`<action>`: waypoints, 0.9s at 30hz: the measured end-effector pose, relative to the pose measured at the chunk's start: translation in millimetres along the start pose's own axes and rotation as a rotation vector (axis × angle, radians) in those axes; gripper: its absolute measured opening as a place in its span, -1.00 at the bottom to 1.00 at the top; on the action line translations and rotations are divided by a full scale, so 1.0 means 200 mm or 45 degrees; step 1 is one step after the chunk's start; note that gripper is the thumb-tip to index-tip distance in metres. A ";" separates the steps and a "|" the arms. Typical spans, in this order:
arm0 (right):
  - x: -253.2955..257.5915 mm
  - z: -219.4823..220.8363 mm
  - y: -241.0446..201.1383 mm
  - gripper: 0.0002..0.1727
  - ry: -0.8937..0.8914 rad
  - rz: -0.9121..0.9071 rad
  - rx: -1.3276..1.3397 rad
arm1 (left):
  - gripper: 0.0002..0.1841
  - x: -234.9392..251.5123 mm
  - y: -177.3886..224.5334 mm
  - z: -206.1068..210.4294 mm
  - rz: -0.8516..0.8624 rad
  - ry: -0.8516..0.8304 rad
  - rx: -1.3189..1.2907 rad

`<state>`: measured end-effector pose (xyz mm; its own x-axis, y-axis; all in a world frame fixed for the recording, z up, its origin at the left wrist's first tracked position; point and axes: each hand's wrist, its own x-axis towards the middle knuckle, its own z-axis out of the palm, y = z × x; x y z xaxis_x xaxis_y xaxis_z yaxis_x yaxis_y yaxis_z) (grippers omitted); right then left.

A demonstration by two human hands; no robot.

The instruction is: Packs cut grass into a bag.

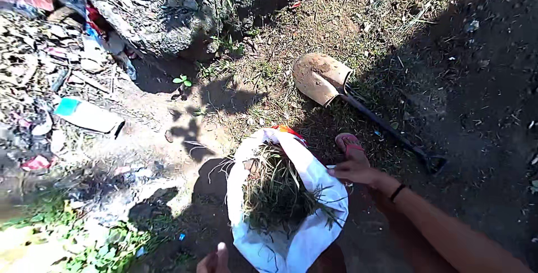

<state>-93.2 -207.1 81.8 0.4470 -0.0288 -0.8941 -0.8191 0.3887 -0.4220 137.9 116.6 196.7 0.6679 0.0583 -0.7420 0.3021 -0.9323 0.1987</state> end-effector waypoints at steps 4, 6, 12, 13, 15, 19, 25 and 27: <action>0.31 0.03 -0.27 -0.31 0.095 -0.099 0.023 | -0.43 0.51 0.32 0.09 0.177 -0.030 -0.196; 0.44 0.10 -0.45 -0.31 0.004 -0.112 -0.046 | -0.56 0.68 0.40 0.14 0.186 -0.153 -0.355; 0.53 0.26 -0.59 -0.71 -0.173 -0.244 -0.057 | -0.64 0.65 0.33 0.09 0.123 -0.184 -0.628; 0.46 0.26 -0.57 -0.79 -0.201 -0.378 -0.036 | -0.70 0.59 0.28 0.07 0.175 -0.121 -0.617; 0.25 0.27 -0.56 -0.88 -0.366 -0.668 -0.166 | -0.79 0.40 0.20 0.02 0.277 0.017 -0.502; -0.15 0.22 -0.38 -0.82 -0.391 -0.808 -0.402 | -0.66 0.07 0.01 0.07 0.272 0.018 -0.491; -0.12 0.00 -0.05 -0.62 0.187 -0.377 -0.284 | -0.70 0.05 0.03 0.26 0.157 -0.132 -0.786; -0.10 0.01 -0.10 -0.25 0.207 -0.300 -0.449 | -0.75 0.12 0.04 0.26 0.105 -0.204 -0.996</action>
<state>-85.6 -212.9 107.2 0.5968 -0.2339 -0.7675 -0.7868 0.0172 -0.6170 120.1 91.5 146.9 0.6208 -0.1074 -0.7766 0.6850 -0.4075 0.6039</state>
